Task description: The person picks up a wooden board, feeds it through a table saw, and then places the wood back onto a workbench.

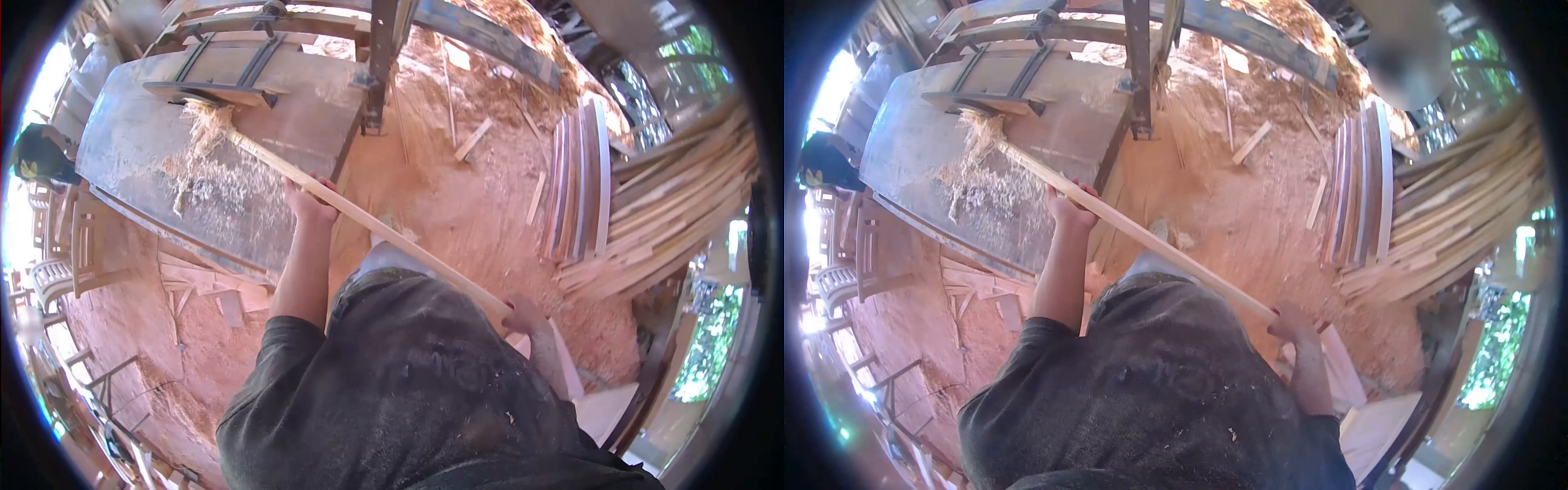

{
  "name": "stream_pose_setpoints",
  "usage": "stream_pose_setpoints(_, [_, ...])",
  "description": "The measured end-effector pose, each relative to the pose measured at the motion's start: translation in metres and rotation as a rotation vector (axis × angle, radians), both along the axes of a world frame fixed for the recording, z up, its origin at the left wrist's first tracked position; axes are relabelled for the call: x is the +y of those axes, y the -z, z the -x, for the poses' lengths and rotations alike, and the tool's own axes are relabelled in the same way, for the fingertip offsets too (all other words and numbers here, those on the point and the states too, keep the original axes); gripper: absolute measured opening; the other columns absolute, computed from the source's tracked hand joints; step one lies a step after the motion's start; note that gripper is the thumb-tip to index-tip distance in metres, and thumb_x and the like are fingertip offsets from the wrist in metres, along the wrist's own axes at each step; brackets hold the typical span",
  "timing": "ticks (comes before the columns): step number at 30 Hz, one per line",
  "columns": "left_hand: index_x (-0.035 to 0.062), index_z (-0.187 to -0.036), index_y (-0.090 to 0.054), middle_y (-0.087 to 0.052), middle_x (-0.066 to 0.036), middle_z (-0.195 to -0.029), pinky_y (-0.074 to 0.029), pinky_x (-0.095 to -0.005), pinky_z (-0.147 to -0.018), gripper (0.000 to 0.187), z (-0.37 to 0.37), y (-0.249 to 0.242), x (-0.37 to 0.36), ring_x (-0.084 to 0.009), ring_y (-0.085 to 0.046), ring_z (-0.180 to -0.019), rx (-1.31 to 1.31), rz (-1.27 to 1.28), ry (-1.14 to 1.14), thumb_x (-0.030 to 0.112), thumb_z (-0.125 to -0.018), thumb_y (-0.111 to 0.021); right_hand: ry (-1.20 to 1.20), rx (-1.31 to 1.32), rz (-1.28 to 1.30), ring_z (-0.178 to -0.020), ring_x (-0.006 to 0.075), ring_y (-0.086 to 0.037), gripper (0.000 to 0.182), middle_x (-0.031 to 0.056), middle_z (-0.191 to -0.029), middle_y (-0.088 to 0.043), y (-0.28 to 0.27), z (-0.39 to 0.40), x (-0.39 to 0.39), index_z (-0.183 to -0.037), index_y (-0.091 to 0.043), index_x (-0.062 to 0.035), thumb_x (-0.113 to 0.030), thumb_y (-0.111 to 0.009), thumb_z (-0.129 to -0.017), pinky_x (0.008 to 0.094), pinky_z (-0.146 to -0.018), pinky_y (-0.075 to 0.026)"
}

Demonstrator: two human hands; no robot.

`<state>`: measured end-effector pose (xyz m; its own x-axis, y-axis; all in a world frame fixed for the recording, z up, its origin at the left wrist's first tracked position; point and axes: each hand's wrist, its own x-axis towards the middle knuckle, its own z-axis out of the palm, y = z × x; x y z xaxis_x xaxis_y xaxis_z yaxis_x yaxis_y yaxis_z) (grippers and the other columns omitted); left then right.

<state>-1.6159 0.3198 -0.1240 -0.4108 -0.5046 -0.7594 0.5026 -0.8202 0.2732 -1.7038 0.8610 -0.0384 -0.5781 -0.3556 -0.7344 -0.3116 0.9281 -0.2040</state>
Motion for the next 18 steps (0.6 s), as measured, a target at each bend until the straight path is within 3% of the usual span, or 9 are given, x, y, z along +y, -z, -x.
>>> stream_pose_setpoints(1, [0.0094, -0.125, -0.051, -0.053, -0.007, -0.112, -0.055, -0.0345, -0.076, 0.066, 0.021, -0.009, -0.008, -0.021, -0.057, -0.088, -0.076, -0.034, -0.025, 0.07, -0.1, -0.046, 0.028, -0.036, -0.051, -0.109, 0.038, -0.069, 0.042, 0.0213, -0.109, -0.072, -0.006, 0.021, -0.001, -0.113, -0.072, -0.0063, -0.017, -0.077, -0.073, 0.0457, -0.093, -0.054])
stream_pose_setpoints(4, [0.0156, -0.139, -0.045, -0.051, -0.007, -0.12, -0.054, -0.0343, -0.079, 0.066, 0.069, -0.048, -0.013, -0.0221, -0.057, -0.093, -0.265, 0.111, -0.101, 0.069, -0.099, -0.05, 0.012, -0.018, -0.133, -0.106, 0.0369, -0.071, 0.042, 0.0218, -0.108, -0.074, -0.028, 0.072, -0.01, -0.115, -0.072, -0.0063, -0.019, -0.077, -0.075, 0.0459, -0.091, -0.055])
stream_pose_setpoints(5, [0.0212, -0.15, -0.043, -0.054, -0.006, -0.124, -0.054, -0.0368, -0.083, 0.059, 0.077, -0.036, -0.021, -0.0231, -0.059, -0.098, -0.265, 0.17, -0.079, 0.056, -0.104, -0.053, -0.009, 0.017, -0.137, -0.105, 0.0365, -0.072, 0.043, 0.0219, -0.108, -0.075, -0.032, 0.092, -0.02, -0.116, -0.072, -0.0061, -0.02, -0.077, -0.076, 0.0462, -0.091, -0.056])
stream_pose_setpoints(8, [0.0191, -0.16, -0.034, -0.055, -0.006, -0.13, -0.054, -0.0381, -0.085, 0.057, 0.105, -0.031, -0.024, -0.0218, -0.06, -0.105, -0.485, 0.507, -0.003, 0.037, -0.109, -0.051, -0.076, 0.06, -0.065, -0.107, 0.0363, -0.072, 0.041, 0.0215, -0.109, -0.075, -0.039, 0.148, -0.046, -0.115, -0.072, -0.0064, -0.026, -0.076, -0.079, 0.0471, -0.092, -0.055])
stream_pose_setpoints(9, [0.0127, -0.162, -0.036, -0.061, -0.005, -0.124, -0.054, -0.0362, -0.087, 0.055, 0.109, -0.032, -0.019, -0.0178, -0.062, -0.104, -0.42, 0.419, -0.056, 0.021, -0.109, -0.05, -0.112, 0.055, -0.06, -0.109, 0.0371, -0.071, 0.043, 0.0223, -0.111, -0.075, -0.03, 0.164, -0.048, -0.116, -0.072, -0.0058, -0.029, -0.076, -0.08, 0.0474, -0.093, -0.055])
stream_pose_setpoints(12, [0.0059, -0.155, -0.048, -0.068, -0.005, -0.115, -0.053, -0.0323, -0.087, 0.049, 0.112, 0.013, -0.012, -0.0137, -0.065, -0.101, -0.659, 0.777, 0.224, 0.017, -0.107, -0.054, -0.237, 0.02, -0.025, -0.112, 0.04, -0.07, 0.049, 0.025, -0.115, -0.073, -0.001, 0.222, -0.058, -0.121, -0.07, -0.0034, -0.038, -0.073, -0.086, 0.0484, -0.095, -0.054])
stream_pose_setpoints(13, [0.0047, -0.147, -0.059, -0.073, -0.006, -0.112, -0.053, -0.0302, -0.087, 0.043, 0.117, 0.018, -0.005, -0.011, -0.065, -0.1, -0.715, 0.786, 0.186, 0.013, -0.105, -0.058, -0.261, -0.016, 0.002, -0.113, 0.0415, -0.069, 0.052, 0.0264, -0.117, -0.072, 0.002, 0.23, -0.061, -0.123, -0.069, -0.0022, -0.041, -0.072, -0.088, 0.049, -0.096, -0.054])
stream_pose_setpoints(16, [0.0043, -0.145, -0.061, -0.074, -0.007, -0.114, -0.053, -0.0305, -0.088, 0.042, 0.129, 0.019, -0.004, -0.0112, -0.065, -0.1, -0.796, 0.884, 0.083, 0.012, -0.104, -0.06, -0.284, -0.129, 0.121, -0.116, 0.0448, -0.067, 0.062, 0.0298, -0.12, -0.07, 0.013, 0.248, -0.069, -0.127, -0.065, 0.0011, -0.051, -0.069, -0.093, 0.0504, -0.097, -0.053])
stream_pose_setpoints(18, [0.0026, -0.143, -0.062, -0.074, -0.005, -0.11, -0.053, -0.0298, -0.086, 0.04, 0.13, 0.015, -0.017, -0.0107, -0.066, -0.097, -0.849, 0.806, 0.197, 0.011, -0.104, -0.061, -0.292, -0.175, 0.16, -0.116, 0.0463, -0.066, 0.066, 0.031, -0.12, -0.069, 0.024, 0.262, -0.071, -0.128, -0.064, 0.0022, -0.056, -0.066, -0.095, 0.0512, -0.097, -0.052])
